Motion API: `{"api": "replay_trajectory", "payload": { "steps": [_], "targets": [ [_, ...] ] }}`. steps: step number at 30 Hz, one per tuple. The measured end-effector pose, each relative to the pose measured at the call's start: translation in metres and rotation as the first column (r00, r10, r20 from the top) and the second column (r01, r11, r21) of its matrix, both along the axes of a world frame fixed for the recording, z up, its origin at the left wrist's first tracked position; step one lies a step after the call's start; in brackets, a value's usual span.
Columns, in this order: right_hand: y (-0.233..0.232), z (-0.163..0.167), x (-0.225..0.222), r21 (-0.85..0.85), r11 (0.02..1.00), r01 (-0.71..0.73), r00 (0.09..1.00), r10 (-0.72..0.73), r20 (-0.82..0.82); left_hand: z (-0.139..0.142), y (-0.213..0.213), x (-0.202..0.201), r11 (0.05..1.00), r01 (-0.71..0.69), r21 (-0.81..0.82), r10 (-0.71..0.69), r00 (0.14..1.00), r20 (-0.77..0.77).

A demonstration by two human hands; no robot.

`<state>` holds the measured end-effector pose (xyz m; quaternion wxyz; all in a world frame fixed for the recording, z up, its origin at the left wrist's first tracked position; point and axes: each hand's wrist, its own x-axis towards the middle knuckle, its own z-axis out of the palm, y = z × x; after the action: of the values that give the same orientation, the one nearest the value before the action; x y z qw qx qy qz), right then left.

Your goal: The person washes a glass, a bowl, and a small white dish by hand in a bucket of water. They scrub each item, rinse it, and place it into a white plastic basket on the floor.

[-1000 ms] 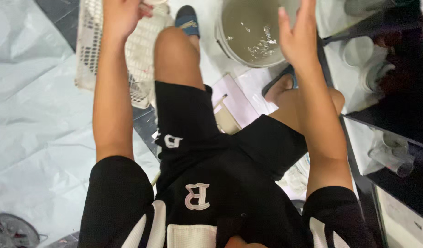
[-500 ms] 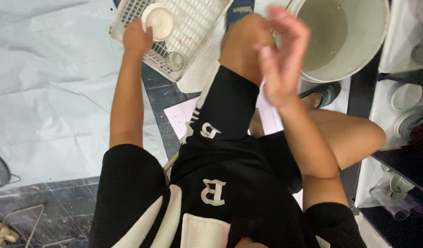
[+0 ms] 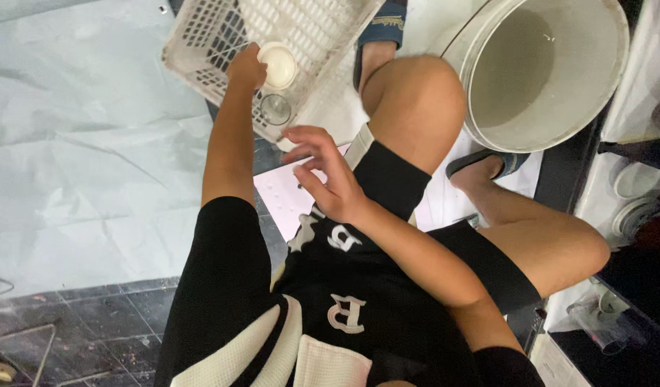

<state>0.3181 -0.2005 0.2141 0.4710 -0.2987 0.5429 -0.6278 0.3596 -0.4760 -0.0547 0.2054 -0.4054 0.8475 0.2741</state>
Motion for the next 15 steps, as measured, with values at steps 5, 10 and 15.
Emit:
{"api": "replay_trajectory", "payload": {
  "steps": [5, 10, 15],
  "targets": [
    [0.004, -0.019, -0.019, 0.014, 0.998, 0.054, 0.998, -0.055, 0.028, -0.029, 0.008, -0.039, 0.993, 0.108, 0.039, -0.112, 0.986, 0.12],
    [0.001, -0.025, -0.039, -0.025, 0.997, 0.078, 0.966, -0.07, 0.249, -0.055, 0.01, -0.064, 0.967, 0.237, 0.095, -0.255, 0.919, 0.301],
    [-0.009, -0.028, -0.048, 0.048, 0.994, 0.097, 0.941, -0.107, 0.32, -0.076, 0.005, -0.066, 0.976, 0.186, 0.109, -0.214, 0.902, 0.374]
  ]
}}
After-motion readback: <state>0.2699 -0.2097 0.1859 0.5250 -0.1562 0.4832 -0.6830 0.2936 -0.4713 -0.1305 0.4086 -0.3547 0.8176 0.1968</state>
